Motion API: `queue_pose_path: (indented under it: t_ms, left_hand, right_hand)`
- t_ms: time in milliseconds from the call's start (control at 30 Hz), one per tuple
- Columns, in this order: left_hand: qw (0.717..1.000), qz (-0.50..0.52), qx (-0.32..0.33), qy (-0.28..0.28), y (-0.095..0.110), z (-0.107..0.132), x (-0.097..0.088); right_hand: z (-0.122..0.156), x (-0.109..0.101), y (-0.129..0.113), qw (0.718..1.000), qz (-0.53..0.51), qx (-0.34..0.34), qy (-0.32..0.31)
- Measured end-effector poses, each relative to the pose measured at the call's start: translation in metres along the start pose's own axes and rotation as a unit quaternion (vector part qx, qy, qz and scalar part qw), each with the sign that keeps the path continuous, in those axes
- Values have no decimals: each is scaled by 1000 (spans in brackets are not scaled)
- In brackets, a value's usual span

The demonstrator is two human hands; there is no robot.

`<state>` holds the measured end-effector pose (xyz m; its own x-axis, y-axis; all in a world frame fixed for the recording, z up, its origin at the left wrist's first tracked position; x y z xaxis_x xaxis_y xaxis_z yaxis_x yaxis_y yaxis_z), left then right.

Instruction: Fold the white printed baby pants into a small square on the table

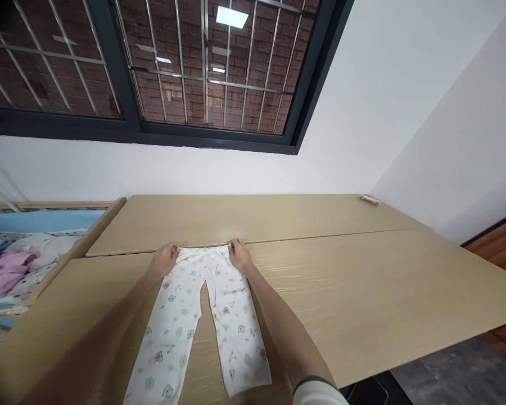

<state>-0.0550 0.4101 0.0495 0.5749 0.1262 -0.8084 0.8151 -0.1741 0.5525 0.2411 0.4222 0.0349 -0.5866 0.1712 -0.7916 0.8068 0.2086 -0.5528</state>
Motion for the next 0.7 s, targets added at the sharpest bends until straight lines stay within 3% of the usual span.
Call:
queue_pose_path:
  t_ms: [133, 233, 267, 367, 433, 567, 700]
  left_hand:
    - [999, 11, 18, 24, 42, 23, -25]
    - [997, 29, 70, -17, 107, 75, -21]
    - [993, 41, 94, -54, 133, 99, -13]
    - [959, 94, 114, -241, 202, 175, 33]
    - [947, 68, 121, -289, 233, 211, 58]
    - [938, -22, 106, -331, 254, 238, 96]
    - [936, -56, 77, -340, 251, 245, 108]
  right_hand:
    - [-7, 0, 6, 999, -47, 21, -13]
    - [-13, 3, 14, 994, -97, 42, -37]
    - [-14, 4, 17, 991, -115, 48, -43]
    - [-16, 2, 21, 984, -159, 61, -56]
    - [-15, 0, 21, 979, -181, 67, -65]
    - [-11, -4, 19, 972, -209, 77, -77]
    - [-9, -5, 18, 967, -225, 92, -73]
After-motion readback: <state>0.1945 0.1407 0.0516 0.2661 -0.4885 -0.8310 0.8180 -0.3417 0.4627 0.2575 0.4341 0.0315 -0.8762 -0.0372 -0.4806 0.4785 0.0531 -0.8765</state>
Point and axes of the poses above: each hand's wrist, its own z-axis away from the middle knuckle, its own x-axis out of the palm, y = z × x, the point moved 9 cm from there along -z, towards the middle knuckle, and after that the axes turned 3 degrees about z, right-handed, at the moved point
